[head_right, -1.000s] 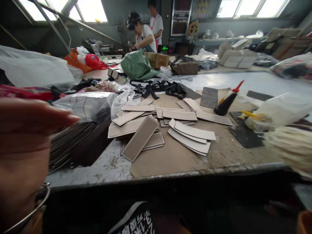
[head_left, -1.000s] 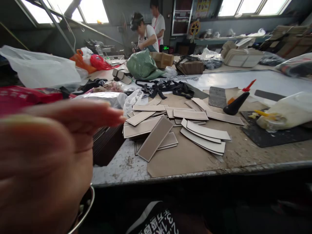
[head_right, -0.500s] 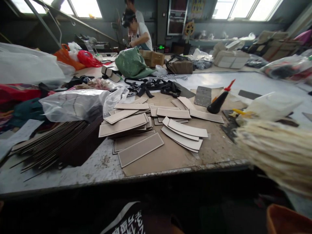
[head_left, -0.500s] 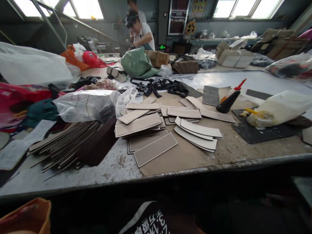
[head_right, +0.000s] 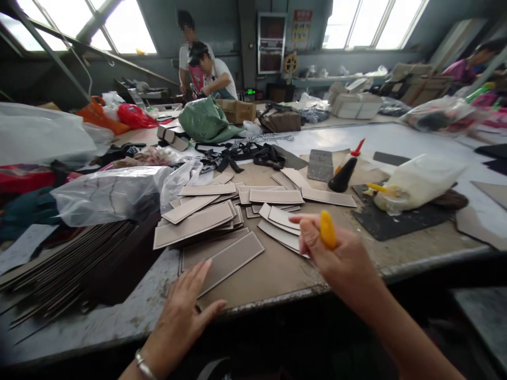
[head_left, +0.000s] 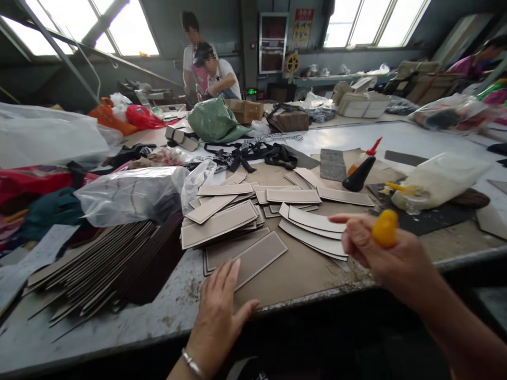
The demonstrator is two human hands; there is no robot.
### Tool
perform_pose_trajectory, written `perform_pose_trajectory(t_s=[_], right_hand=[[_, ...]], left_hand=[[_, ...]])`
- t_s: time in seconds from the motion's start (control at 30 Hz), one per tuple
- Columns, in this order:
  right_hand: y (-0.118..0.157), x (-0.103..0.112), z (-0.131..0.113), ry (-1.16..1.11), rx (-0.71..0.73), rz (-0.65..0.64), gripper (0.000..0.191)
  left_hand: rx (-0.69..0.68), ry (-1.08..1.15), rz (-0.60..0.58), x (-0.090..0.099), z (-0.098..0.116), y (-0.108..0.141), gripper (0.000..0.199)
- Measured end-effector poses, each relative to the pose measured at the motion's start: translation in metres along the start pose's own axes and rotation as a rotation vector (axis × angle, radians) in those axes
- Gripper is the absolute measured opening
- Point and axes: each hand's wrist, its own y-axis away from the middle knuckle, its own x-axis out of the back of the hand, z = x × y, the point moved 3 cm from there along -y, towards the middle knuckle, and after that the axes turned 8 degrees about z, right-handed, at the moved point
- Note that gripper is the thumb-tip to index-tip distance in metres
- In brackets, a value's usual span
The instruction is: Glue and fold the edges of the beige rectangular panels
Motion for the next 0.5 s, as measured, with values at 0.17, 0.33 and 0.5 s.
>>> perform_pose_trajectory(t_s=[0.17, 0.33, 0.5], right_hand=[[0.003, -0.017, 0.027, 0.148, 0.009, -0.075, 0.05], [0.007, -0.008, 0.045, 0.175, -0.028, -0.113, 0.048], [0.005, -0.007, 0.056, 0.173, -0.028, -0.113, 0.046]], left_hand=[[-0.144, -0.211, -0.032, -0.035, -0.037, 0.012, 0.054], [-0.166, -0.146, -0.094, -0.026, -0.037, -0.001, 0.055], [-0.147, -0.139, -0.134, -0.022, -0.021, -0.016, 0.055]])
